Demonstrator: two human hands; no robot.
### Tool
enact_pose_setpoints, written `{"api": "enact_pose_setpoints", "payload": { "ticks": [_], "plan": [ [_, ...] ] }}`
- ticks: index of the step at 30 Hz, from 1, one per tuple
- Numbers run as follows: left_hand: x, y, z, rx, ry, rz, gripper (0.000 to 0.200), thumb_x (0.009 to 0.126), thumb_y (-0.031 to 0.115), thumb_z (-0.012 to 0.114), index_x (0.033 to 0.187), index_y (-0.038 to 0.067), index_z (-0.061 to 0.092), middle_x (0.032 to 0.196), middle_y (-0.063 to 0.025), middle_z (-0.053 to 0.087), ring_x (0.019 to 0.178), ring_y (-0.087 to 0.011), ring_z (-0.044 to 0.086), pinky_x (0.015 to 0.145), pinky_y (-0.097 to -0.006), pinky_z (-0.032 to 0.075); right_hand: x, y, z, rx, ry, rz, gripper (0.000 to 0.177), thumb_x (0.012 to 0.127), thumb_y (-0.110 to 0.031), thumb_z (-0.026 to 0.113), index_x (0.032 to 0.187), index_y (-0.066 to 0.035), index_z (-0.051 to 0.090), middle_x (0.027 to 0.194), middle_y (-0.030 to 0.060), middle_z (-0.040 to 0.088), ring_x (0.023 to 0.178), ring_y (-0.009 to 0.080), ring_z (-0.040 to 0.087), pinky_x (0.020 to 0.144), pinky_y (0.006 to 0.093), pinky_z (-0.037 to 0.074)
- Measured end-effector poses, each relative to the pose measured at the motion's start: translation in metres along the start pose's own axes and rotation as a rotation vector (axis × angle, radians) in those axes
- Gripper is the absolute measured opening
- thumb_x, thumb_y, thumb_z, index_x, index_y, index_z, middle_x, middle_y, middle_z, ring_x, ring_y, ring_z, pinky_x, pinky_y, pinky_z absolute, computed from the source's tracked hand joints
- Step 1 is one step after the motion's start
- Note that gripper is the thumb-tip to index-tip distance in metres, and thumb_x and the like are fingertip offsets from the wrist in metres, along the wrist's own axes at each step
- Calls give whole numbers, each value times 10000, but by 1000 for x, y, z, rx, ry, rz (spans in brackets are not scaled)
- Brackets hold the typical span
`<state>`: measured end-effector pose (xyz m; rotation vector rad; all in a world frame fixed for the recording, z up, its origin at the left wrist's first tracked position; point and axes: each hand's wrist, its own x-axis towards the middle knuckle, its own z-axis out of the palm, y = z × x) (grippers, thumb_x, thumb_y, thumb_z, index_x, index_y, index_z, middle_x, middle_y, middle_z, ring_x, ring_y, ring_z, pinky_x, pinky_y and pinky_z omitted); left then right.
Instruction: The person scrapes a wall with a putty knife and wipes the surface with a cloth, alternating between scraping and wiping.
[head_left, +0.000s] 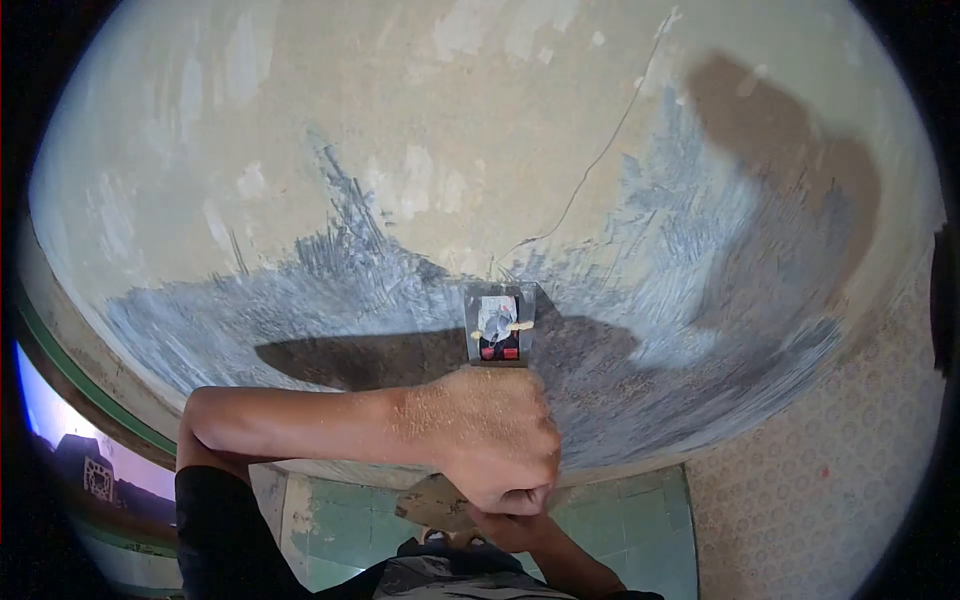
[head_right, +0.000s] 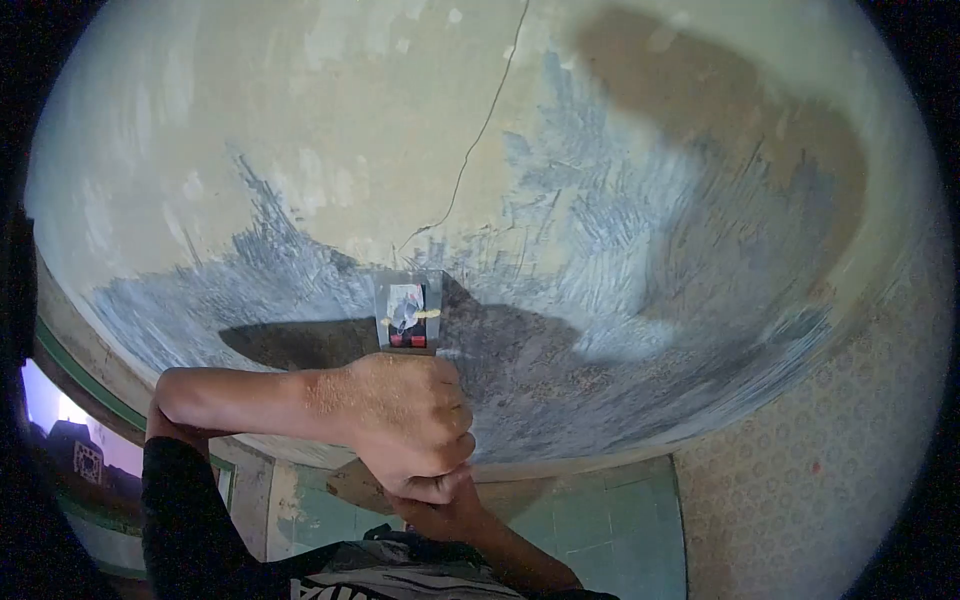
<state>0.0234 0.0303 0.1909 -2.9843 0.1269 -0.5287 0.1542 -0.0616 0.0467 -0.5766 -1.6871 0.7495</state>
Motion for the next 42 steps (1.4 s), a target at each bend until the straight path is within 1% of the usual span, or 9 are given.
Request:
{"api": "enact_pose_setpoints", "payload": {
  "ticks": [8,15,18,20,22,27,33,36,42],
  "plan": [
    [6,-23,-18,42,41,58,239,650,315,631,578,95,690,557,-87,634,558,-292,665,510,-406,495,8,9,3,183,105,167,285,745,-4,753,1028,-29,735,1098,114,701,1061,241,665,895,398,509],
    [8,-11,-15,-72,89,38,243,664,316,628,577,98,691,566,-85,640,552,-289,663,511,-407,500,-36,15,5,-625,-28,-8,375,780,-68,764,1148,-44,690,1206,138,641,1069,234,645,854,375,525],
    [0,-12,-6,-29,94,38,254,675,306,623,569,84,684,550,-86,630,537,-291,657,500,-394,495,-15,28,-1,-699,-61,-531,309,896,-228,692,1173,-90,714,1233,102,646,1063,256,651,875,329,522],
    [5,-15,-16,42,-7,64,261,682,304,621,561,80,681,543,-95,624,527,-288,653,494,-389,488,-15,16,8,20,47,73,284,890,-242,711,1133,-98,736,1230,77,647,1087,269,644,866,340,535],
    [14,-23,-23,48,39,64,262,682,303,622,556,81,678,538,-97,620,525,-287,652,492,-393,486,-10,13,-8,-1380,24,-629,251,844,-140,750,1084,-67,733,1130,65,675,1051,240,652,853,361,541],
    [6,-13,-15,-6,102,31,251,669,299,624,558,81,682,525,-96,611,522,-288,647,483,-401,481,-16,12,-6,133,-120,140,323,819,-98,750,1104,30,666,1175,132,626,1066,238,627,835,379,521],
    [3,-7,-10,-4,119,-13,242,640,296,623,552,75,669,528,-97,611,523,-302,643,484,-405,487,-15,4,-6,-760,-218,-280,238,855,-47,690,1068,41,633,1114,132,614,1038,184,608,829,351,501],
    [2,-15,-4,-17,60,12,239,637,293,623,546,75,662,528,-101,609,520,-305,640,483,-407,490,-15,16,7,23,154,56,280,866,-21,664,1138,38,633,1114,117,623,1028,184,615,830,346,500],
    [-8,-17,-3,35,41,37,248,646,300,622,552,75,668,528,-105,609,519,-297,641,480,-397,493,-7,21,5,18,-108,-7,257,833,8,677,1088,-3,701,1144,62,666,1057,198,609,896,343,473]
  ]
}}
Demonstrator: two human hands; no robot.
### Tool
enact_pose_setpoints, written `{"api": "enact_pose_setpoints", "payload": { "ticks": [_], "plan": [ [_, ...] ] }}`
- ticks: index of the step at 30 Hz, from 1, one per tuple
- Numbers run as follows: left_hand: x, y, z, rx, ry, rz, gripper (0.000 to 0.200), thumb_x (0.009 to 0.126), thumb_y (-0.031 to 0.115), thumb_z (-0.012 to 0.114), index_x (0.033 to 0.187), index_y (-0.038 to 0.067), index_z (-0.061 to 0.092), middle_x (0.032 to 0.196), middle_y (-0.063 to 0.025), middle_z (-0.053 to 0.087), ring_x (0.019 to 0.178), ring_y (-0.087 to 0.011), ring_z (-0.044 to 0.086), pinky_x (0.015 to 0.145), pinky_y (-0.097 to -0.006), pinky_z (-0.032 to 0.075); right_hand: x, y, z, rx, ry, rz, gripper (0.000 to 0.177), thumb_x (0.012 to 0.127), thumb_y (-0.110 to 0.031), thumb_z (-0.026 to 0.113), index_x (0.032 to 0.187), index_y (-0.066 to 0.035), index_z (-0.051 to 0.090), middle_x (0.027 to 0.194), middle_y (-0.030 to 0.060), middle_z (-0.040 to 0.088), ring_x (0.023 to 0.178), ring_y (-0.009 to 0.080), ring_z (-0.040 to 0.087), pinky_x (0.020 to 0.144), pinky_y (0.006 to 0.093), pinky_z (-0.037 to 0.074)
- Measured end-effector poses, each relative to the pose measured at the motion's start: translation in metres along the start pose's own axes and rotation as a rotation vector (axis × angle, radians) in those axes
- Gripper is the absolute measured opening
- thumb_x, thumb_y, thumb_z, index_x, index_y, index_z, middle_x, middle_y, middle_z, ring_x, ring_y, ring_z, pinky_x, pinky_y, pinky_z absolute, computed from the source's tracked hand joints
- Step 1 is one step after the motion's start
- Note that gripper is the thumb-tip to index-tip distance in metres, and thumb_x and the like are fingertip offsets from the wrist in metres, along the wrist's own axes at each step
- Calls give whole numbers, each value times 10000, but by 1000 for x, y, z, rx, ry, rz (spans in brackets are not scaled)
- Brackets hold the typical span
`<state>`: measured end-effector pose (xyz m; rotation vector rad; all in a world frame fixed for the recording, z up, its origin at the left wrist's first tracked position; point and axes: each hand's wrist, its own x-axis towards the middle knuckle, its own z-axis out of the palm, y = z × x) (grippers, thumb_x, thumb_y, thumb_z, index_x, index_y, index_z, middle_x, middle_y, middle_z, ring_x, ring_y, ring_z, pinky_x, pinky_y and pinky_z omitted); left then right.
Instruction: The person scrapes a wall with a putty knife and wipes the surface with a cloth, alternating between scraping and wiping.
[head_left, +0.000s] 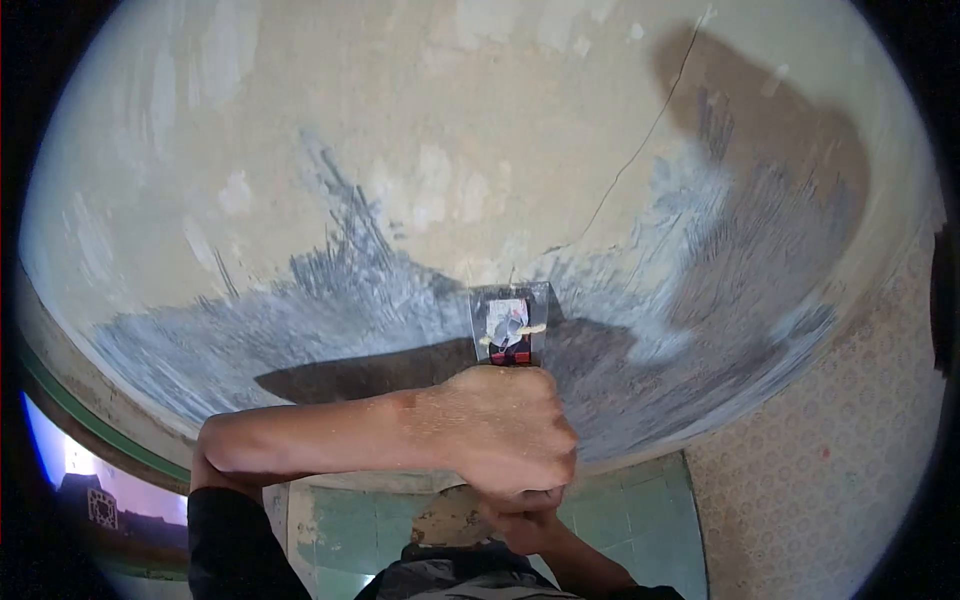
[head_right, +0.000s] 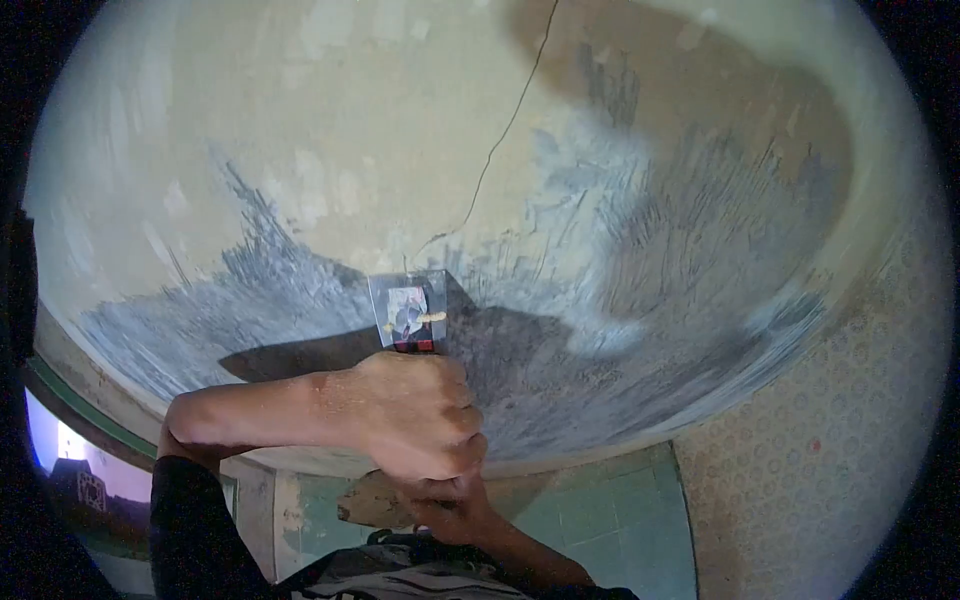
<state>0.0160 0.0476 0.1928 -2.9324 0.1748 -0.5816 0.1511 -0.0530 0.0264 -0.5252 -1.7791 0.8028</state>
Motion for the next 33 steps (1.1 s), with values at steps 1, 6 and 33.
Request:
{"api": "enact_pose_setpoints", "payload": {
  "ticks": [1,6,33],
  "plan": [
    [3,-4,-2,-13,4,-12,253,649,303,622,552,74,667,530,-105,611,519,-294,642,482,-395,496,5,-5,0,-14,49,28,252,826,1,685,1077,0,708,1098,63,679,1018,185,624,863,334,485],
    [-2,7,2,-12,56,-8,263,652,317,627,552,77,665,536,-99,612,522,-289,645,478,-394,496,-1,-13,7,23,75,169,244,811,-40,712,1049,12,717,1009,75,701,917,170,656,802,334,514],
    [2,-3,-15,-105,33,-47,271,674,305,641,560,60,654,538,-120,611,536,-318,655,497,-428,509,13,-11,-1,-117,75,-16,341,840,-14,716,1168,38,636,1187,136,611,1066,208,605,883,375,487]
  ]
}}
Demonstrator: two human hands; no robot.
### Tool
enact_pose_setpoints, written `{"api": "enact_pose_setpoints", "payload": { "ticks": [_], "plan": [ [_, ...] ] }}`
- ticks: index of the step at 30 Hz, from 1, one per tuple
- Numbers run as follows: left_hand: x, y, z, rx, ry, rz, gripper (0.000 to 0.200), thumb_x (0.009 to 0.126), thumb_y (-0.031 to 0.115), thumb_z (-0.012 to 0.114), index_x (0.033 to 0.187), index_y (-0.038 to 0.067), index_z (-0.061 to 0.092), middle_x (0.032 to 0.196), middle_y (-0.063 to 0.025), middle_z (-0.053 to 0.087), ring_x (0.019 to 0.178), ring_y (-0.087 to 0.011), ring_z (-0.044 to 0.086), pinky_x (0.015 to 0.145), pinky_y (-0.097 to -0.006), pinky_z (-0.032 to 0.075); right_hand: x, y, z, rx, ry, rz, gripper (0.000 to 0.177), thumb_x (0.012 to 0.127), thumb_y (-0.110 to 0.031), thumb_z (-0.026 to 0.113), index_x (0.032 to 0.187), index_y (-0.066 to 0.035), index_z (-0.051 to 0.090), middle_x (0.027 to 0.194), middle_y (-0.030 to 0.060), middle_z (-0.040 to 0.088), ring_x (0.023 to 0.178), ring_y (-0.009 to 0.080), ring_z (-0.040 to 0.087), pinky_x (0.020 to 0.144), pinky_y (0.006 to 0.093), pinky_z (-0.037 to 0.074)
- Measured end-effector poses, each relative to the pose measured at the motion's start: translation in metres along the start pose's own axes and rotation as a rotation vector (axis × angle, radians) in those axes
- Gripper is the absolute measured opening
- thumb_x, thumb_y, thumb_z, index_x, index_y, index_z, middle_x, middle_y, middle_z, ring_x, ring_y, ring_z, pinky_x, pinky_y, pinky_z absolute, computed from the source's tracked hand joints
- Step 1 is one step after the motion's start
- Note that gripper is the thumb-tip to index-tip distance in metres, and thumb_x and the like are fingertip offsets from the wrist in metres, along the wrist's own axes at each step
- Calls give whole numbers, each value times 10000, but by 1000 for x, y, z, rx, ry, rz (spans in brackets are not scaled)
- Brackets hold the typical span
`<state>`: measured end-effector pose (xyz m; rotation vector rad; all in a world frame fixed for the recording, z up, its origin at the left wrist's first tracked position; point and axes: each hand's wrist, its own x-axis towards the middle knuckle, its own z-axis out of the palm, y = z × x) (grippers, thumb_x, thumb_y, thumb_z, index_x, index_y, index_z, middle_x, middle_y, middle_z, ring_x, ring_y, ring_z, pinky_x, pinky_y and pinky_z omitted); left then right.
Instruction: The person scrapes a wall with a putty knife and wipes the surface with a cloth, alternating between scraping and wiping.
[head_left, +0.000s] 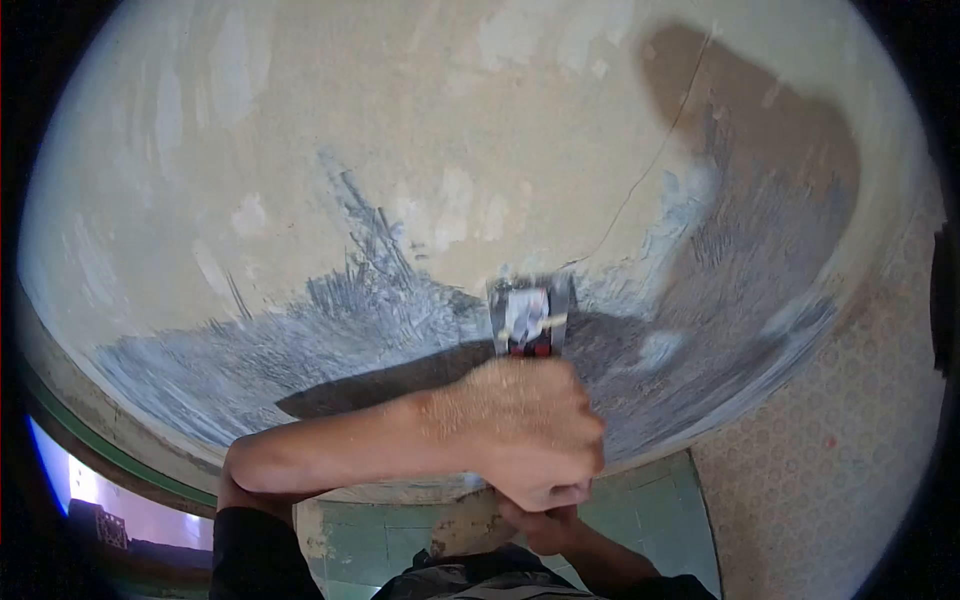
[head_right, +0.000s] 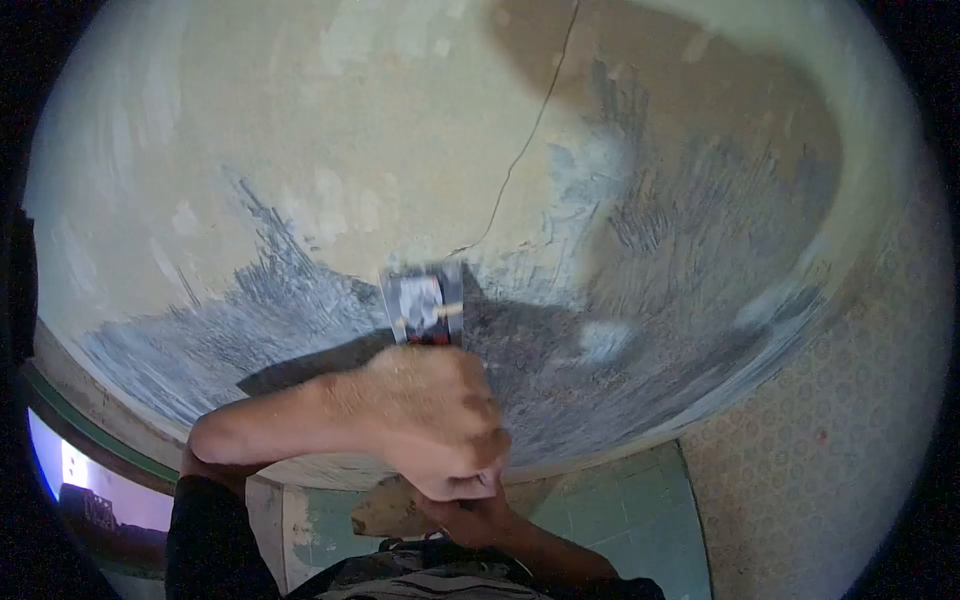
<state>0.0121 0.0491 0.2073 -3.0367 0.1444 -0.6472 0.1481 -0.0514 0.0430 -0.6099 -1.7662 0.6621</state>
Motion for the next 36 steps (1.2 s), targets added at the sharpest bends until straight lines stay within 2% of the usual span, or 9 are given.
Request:
{"api": "enact_pose_setpoints", "payload": {
  "ticks": [3,10,15,23,25,29,31,33,36],
  "plan": [
    [-1,4,-8,41,77,-8,266,675,301,643,558,61,655,539,-125,613,532,-309,655,497,-415,513,-4,7,3,-311,-63,-167,399,836,-38,711,1210,37,591,1182,125,617,1048,210,614,872,376,491],
    [-5,6,1,-5,66,-18,271,687,301,639,565,60,659,535,-120,608,532,-311,653,498,-401,513,-12,-9,5,209,-104,423,372,876,-85,642,1234,13,621,1282,134,601,1228,236,547,1035,391,431],
    [-8,9,5,-30,-9,-28,281,701,304,635,572,55,657,546,-122,612,534,-323,647,499,-409,511,-9,-6,4,-205,-168,21,459,872,-56,696,1291,24,528,1192,118,579,1119,215,591,907,370,482],
    [-7,3,-2,40,81,-4,273,705,309,631,554,82,637,530,-107,604,522,-309,642,493,-410,505,0,-10,6,195,97,294,391,836,-14,667,1220,34,608,1196,150,640,1112,298,618,952,412,466],
    [-6,2,-3,56,64,-17,271,706,308,630,551,85,632,525,-102,602,518,-304,640,493,-410,504,3,12,-4,-502,-107,-388,466,874,-83,691,1308,14,551,1248,157,591,1189,276,570,959,432,463],
    [-14,9,6,47,106,-22,272,713,305,631,551,86,627,512,-95,590,489,-294,623,477,-398,496,7,-28,12,102,-24,151,381,863,-56,703,1232,-5,625,1255,175,589,1161,273,581,939,444,470],
    [-12,7,5,-34,80,-12,273,706,300,640,541,84,616,498,-99,574,468,-296,607,469,-395,486,5,-15,15,104,24,168,400,860,-70,719,1239,2,616,1245,165,595,1147,258,589,936,432,471],
    [-9,5,-1,-30,131,-11,276,704,290,643,531,79,597,487,-103,562,462,-300,601,454,-394,480,10,-4,10,-448,67,-471,471,857,-92,721,1283,33,566,1250,163,593,1166,252,587,948,411,468],
    [-15,11,0,-10,172,-19,281,713,274,628,524,74,571,476,-98,545,459,-303,593,443,-396,464,7,-23,21,7,64,-72,383,853,-40,711,1220,23,620,1232,160,595,1138,247,589,941,393,467]
  ]
}}
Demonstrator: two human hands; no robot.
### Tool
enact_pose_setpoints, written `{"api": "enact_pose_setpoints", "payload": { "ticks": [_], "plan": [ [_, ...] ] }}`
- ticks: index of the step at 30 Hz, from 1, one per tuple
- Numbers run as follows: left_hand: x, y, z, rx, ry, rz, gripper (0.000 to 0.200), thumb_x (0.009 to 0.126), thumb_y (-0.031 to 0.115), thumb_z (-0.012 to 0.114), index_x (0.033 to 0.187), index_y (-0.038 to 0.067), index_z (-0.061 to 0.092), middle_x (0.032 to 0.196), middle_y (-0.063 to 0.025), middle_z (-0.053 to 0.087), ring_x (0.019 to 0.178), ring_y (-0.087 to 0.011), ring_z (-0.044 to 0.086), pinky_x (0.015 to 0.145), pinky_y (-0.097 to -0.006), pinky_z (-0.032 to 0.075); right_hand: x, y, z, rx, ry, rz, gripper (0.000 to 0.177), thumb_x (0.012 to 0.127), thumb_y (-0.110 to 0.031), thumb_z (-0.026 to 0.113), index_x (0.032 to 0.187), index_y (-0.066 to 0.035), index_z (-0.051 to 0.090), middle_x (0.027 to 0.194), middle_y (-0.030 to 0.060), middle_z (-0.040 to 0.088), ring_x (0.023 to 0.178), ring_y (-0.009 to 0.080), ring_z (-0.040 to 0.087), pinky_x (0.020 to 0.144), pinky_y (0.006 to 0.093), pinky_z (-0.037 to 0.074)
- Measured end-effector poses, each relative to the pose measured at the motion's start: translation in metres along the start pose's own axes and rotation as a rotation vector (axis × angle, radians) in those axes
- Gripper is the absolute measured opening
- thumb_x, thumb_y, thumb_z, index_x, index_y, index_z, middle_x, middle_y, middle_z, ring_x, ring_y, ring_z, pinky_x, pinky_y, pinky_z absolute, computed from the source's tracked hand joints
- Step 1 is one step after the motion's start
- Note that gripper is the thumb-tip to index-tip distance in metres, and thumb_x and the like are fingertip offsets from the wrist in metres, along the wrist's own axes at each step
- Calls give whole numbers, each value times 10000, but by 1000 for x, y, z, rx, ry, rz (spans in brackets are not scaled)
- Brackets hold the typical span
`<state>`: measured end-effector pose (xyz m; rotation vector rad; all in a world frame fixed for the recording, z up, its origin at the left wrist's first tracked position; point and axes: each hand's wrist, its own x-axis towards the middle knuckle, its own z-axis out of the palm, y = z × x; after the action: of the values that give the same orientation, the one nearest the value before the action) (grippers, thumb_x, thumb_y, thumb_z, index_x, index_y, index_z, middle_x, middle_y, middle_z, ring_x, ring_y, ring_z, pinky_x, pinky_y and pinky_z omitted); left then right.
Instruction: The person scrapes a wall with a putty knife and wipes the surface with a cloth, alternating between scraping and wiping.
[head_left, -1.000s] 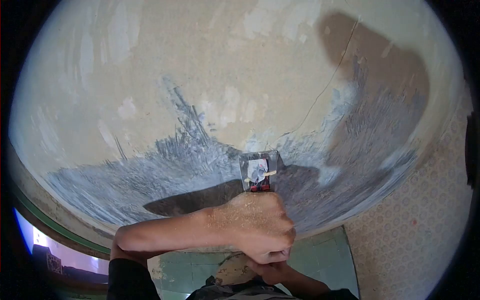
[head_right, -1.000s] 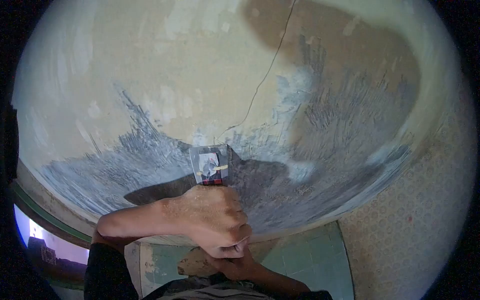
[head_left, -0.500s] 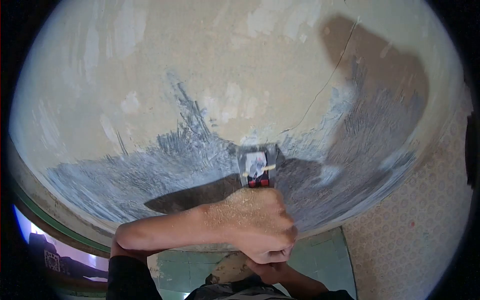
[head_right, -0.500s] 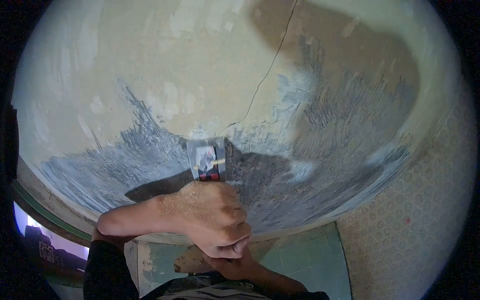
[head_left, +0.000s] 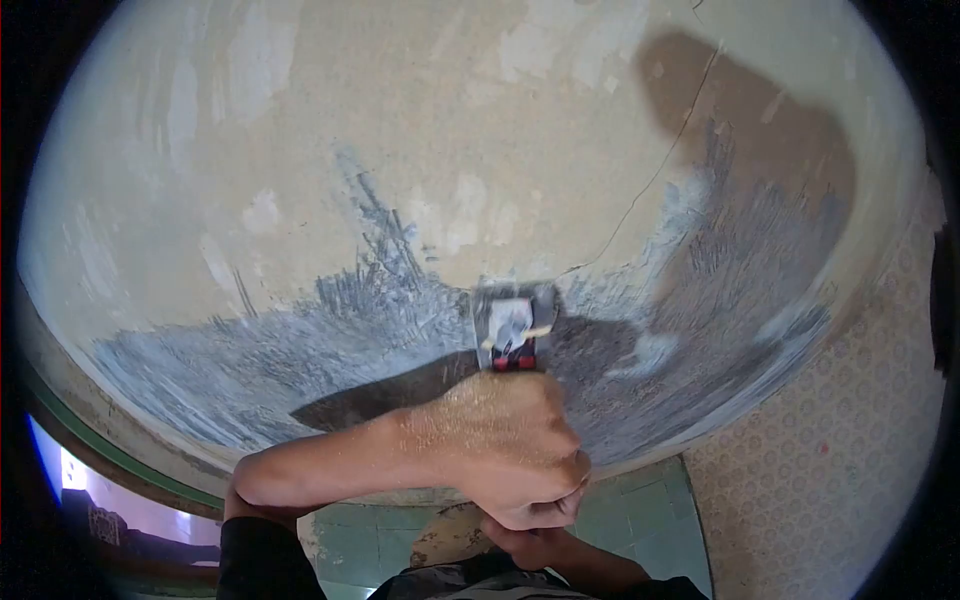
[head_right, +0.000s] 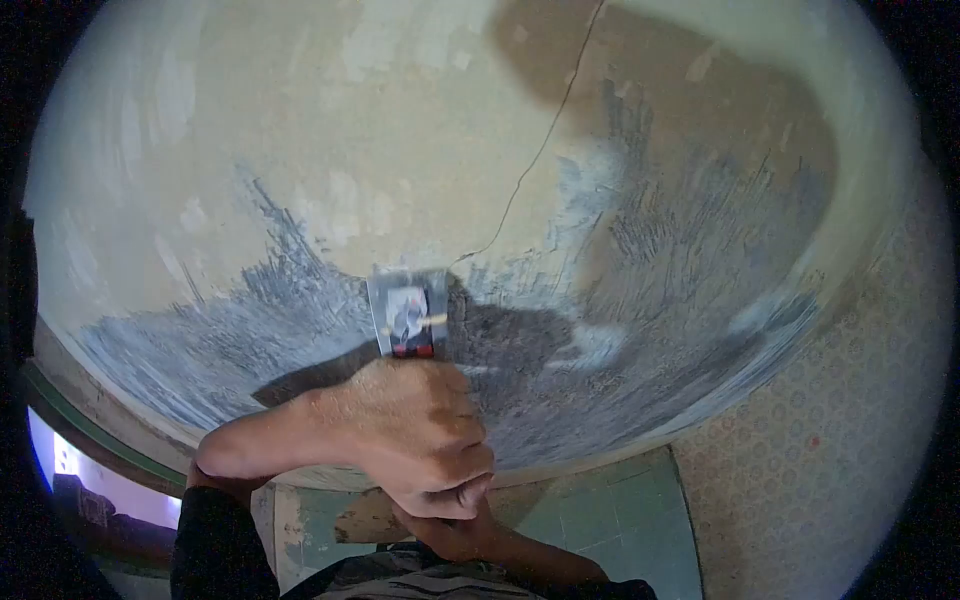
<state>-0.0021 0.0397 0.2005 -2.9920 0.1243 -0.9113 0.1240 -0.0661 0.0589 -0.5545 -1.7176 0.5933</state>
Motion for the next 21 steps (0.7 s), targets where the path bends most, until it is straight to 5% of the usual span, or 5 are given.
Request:
{"api": "enact_pose_setpoints", "payload": {
  "ticks": [2,13,15,17,21],
  "plan": [
    [-4,-3,7,-20,-19,5,283,714,276,628,524,74,571,476,-98,545,460,-304,593,453,-399,469,2,-11,-1,280,44,376,326,861,-2,691,1186,2,663,1205,148,606,1106,238,592,944,401,465],
    [1,-12,-7,-30,-28,3,258,701,272,633,546,69,593,493,-109,569,479,-310,610,477,-403,491,3,22,-2,52,-113,159,416,901,-76,677,1291,20,569,1262,139,584,1196,222,564,989,377,446],
    [-2,-5,-10,-16,-32,3,255,702,263,630,548,63,593,488,-114,561,469,-314,602,475,-406,488,13,14,-4,-507,-161,-467,466,896,-79,688,1316,34,522,1303,156,557,1229,223,553,993,376,448],
    [-10,0,3,-33,-19,12,255,684,259,629,507,81,578,480,-114,550,462,-313,596,468,-407,479,4,-2,1,208,-103,257,425,908,-78,684,1298,23,549,1285,154,568,1182,232,568,961,377,457],
    [8,-14,-27,33,-38,54,247,684,257,621,533,66,575,482,-115,549,466,-312,595,477,-403,480,-1,28,-9,-53,-209,72,474,890,-79,689,1326,29,539,1297,172,566,1215,274,552,1021,417,427]
  ]
}}
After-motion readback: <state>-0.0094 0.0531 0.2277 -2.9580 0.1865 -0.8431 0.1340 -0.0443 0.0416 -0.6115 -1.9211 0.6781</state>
